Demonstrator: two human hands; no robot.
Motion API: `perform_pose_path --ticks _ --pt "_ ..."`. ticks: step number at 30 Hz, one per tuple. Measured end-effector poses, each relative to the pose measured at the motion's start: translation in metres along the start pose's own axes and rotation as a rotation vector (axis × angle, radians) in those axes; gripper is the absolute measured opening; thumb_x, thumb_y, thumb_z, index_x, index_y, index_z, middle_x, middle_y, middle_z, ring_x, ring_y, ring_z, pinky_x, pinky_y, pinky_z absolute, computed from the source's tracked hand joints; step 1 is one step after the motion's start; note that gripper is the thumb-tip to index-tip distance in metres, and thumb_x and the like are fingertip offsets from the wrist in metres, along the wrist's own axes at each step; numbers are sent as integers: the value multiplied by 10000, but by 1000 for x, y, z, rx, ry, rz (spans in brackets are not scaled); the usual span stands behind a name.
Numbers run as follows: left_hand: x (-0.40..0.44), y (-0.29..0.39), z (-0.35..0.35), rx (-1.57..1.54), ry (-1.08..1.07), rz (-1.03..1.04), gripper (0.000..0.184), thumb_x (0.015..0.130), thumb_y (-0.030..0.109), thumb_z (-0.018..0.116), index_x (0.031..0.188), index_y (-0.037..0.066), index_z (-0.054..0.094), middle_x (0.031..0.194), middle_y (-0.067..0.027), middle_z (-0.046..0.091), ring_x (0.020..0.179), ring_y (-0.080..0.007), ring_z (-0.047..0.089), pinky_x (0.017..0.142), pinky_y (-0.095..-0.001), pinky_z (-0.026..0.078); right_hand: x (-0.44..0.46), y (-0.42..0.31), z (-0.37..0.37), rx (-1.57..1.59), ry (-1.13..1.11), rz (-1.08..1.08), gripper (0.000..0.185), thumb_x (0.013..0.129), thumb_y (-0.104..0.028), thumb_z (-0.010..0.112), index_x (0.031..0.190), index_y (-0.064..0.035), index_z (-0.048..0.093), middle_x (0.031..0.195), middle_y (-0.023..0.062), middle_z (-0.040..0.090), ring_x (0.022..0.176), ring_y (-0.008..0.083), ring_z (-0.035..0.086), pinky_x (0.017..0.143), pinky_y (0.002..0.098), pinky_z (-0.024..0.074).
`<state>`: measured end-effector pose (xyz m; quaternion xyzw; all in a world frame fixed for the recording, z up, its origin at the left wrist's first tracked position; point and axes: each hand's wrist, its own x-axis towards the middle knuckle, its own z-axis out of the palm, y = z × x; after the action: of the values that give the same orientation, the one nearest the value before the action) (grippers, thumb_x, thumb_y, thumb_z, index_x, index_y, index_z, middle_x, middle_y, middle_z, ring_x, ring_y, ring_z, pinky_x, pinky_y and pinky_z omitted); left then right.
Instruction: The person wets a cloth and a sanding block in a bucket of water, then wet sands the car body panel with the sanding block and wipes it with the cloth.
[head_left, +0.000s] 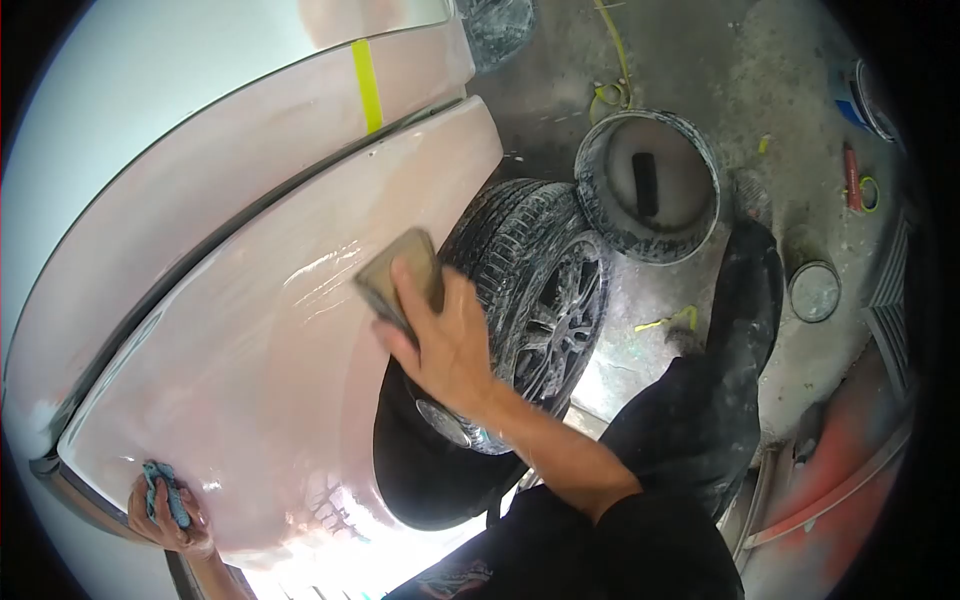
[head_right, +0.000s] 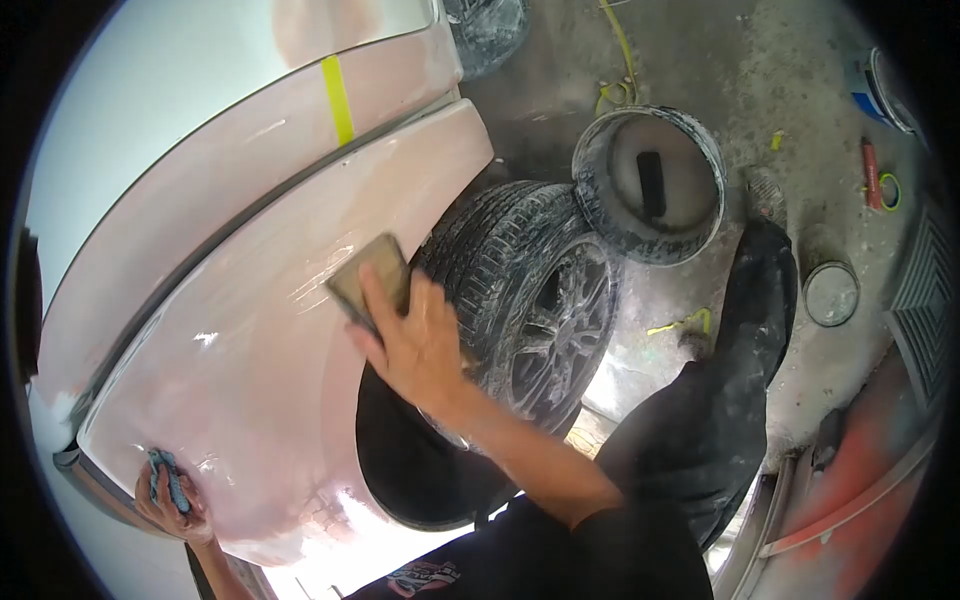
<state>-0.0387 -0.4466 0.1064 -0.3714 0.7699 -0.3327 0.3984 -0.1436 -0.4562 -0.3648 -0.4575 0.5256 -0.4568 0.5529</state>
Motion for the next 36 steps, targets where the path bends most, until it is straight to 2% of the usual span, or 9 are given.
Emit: perform_pose_path --ticks 2,6,9,16,20,22,29,32,36 --pt "-1 0 2 -44 5 -18 282 1012 200 639 1221 16 678 1272 -221 650 1149 -393 603 967 -509 476 -6 -1 3 28 35 -89 720 936 -328 710 1554 -67 451 1188 304 501 1035 464 575 899 506 509" --pt "-2 -2 2 -30 6 2 283 1010 200 642 1221 15 682 1280 -227 649 1149 -396 602 972 -513 473 107 112 13 226 95 357 653 947 -388 677 1489 -69 502 1155 343 528 1054 512 591 904 541 507" --pt "-3 -3 0 -6 0 -1 286 1011 201 643 1219 9 683 1286 -231 648 1149 -398 605 974 -513 473 128 136 17 144 72 483 635 955 -386 667 1476 -61 509 1151 347 528 1021 524 593 900 544 512" --pt "-6 -2 3 -59 16 -21 292 1005 179 661 1225 -12 676 1280 -249 642 1145 -410 610 965 -534 482 6 21 2 138 23 -4 747 911 -401 718 1554 -112 472 1180 315 491 1022 493 552 881 560 511" --pt "-7 -4 7 -37 17 8 334 1013 219 608 1199 -48 680 1238 -295 634 1110 -442 612 916 -539 504 116 134 22 195 143 406 640 963 -399 660 1452 4 572 1104 292 569 1014 439 615 908 441 517" --pt "-6 -5 6 -51 29 11 336 1020 231 606 1192 -48 675 1223 -286 635 1115 -439 607 920 -535 500 149 205 45 368 -23 637 660 958 -454 619 1479 -55 550 1222 344 557 1141 515 602 984 537 501" --pt "-4 2 4 -31 -8 -39 291 1028 192 608 1192 -39 677 1240 -275 633 1122 -424 609 923 -527 496 14 27 -3 187 12 104 661 939 -369 675 1506 -76 505 1193 380 499 1112 557 545 912 549 505" --pt "-8 -4 8 -88 9 -20 283 1025 163 621 1237 -18 670 1275 -258 628 1133 -407 608 936 -522 492 48 65 2 136 29 140 657 945 -357 667 1509 -68 496 1162 357 506 1103 545 562 913 542 508" --pt "-7 -2 6 -86 22 -12 290 1026 164 618 1242 -24 664 1271 -262 627 1120 -407 611 928 -521 495 149 192 34 310 3 518 701 953 -444 651 1517 -55 504 1213 326 544 1094 511 596 968 501 513"
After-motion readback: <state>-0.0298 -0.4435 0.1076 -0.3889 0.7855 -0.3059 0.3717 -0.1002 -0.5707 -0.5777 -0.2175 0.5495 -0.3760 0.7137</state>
